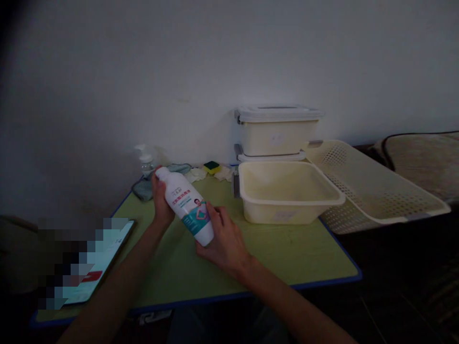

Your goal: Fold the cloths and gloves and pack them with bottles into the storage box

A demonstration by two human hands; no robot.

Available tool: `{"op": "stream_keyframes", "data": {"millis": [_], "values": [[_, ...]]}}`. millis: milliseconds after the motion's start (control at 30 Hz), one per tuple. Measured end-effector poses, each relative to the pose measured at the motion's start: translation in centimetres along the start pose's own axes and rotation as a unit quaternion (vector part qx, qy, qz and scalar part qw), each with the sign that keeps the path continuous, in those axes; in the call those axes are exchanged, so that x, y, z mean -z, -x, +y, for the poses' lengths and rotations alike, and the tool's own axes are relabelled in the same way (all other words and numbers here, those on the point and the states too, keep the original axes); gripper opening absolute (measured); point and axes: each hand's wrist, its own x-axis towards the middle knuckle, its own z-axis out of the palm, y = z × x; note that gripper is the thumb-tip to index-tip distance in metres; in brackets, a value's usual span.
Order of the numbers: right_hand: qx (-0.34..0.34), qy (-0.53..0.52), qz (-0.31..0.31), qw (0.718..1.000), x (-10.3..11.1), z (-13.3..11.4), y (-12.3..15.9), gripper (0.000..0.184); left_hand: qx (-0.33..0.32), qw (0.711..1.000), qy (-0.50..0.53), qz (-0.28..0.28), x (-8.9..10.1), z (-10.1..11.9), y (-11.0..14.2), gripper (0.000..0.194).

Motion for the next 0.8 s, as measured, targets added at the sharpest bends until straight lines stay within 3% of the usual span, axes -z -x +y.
{"op": "stream_keyframes", "data": {"millis": [133,267,433,567,667,733,800], "values": [[0.096,0.033,0.028,0.994,4.0,-2.5,-0.6,0.072,-0.035,0.996,0.076,-0.02,-0.5,1.6,-0.2,0.039],[0.153,0.062,0.047,0.985,8.3,-2.8,-1.5,0.069,-0.044,0.997,0.031,-0.052,-1.8,3.2,-0.6,0.039],[0.167,0.129,0.055,0.976,13.8,-0.2,-2.2,0.063,-0.014,0.986,-0.077,-0.15,-5.0,5.1,-1.8,0.034],[0.169,0.204,0.045,0.963,18.1,2.4,-2.9,0.06,0.039,0.967,-0.12,-0.22,-9.0,6.4,-2.5,0.026],[0.151,0.256,0.034,0.954,20.9,4.5,-3.6,0.062,0.076,0.951,-0.123,-0.273,-12.1,6.7,-2.8,0.032],[0.14,0.281,0.019,0.949,22.5,5.9,-3.9,0.062,0.09,0.929,-0.145,-0.33,-13.9,6.5,-3.2,0.034],[0.128,0.301,0.001,0.945,23.8,7.3,-4.1,0.063,0.077,0.888,-0.202,-0.406,-15.2,5.9,-3.7,0.032]]}}
